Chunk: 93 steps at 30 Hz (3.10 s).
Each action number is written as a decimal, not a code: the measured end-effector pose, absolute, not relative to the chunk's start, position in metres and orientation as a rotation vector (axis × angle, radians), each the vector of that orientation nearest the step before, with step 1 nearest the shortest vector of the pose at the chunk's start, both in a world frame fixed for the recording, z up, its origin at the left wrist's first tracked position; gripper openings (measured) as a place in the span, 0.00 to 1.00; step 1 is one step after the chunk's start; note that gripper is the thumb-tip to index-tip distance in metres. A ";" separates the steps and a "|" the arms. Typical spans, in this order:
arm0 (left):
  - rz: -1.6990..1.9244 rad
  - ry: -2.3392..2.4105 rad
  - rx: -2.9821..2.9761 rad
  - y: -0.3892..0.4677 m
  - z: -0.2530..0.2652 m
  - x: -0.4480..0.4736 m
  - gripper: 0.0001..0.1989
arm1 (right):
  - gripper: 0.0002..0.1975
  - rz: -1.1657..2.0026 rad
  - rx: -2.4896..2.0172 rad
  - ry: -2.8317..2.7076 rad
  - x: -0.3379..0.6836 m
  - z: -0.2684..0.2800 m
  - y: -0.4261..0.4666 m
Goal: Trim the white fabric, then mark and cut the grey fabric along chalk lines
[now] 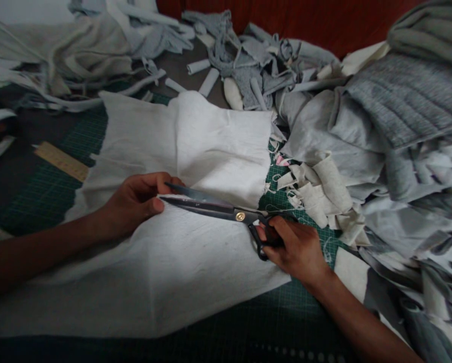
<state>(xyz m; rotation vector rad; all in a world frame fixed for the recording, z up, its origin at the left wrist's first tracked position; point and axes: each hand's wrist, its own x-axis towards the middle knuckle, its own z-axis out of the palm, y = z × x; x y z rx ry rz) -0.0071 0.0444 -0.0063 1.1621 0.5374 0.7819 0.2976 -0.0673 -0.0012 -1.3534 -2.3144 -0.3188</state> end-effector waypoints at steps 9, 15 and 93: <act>0.818 0.530 1.168 0.046 -0.007 -0.005 0.23 | 0.08 -0.350 -1.338 -2.364 0.300 -0.001 -0.068; 0.842 0.479 1.193 0.048 -0.009 -0.004 0.24 | 0.09 -0.341 -1.352 -2.380 0.303 -0.002 -0.069; 0.791 0.514 1.198 0.044 -0.007 -0.009 0.16 | 0.05 -0.269 -1.394 -2.346 0.300 -0.006 -0.073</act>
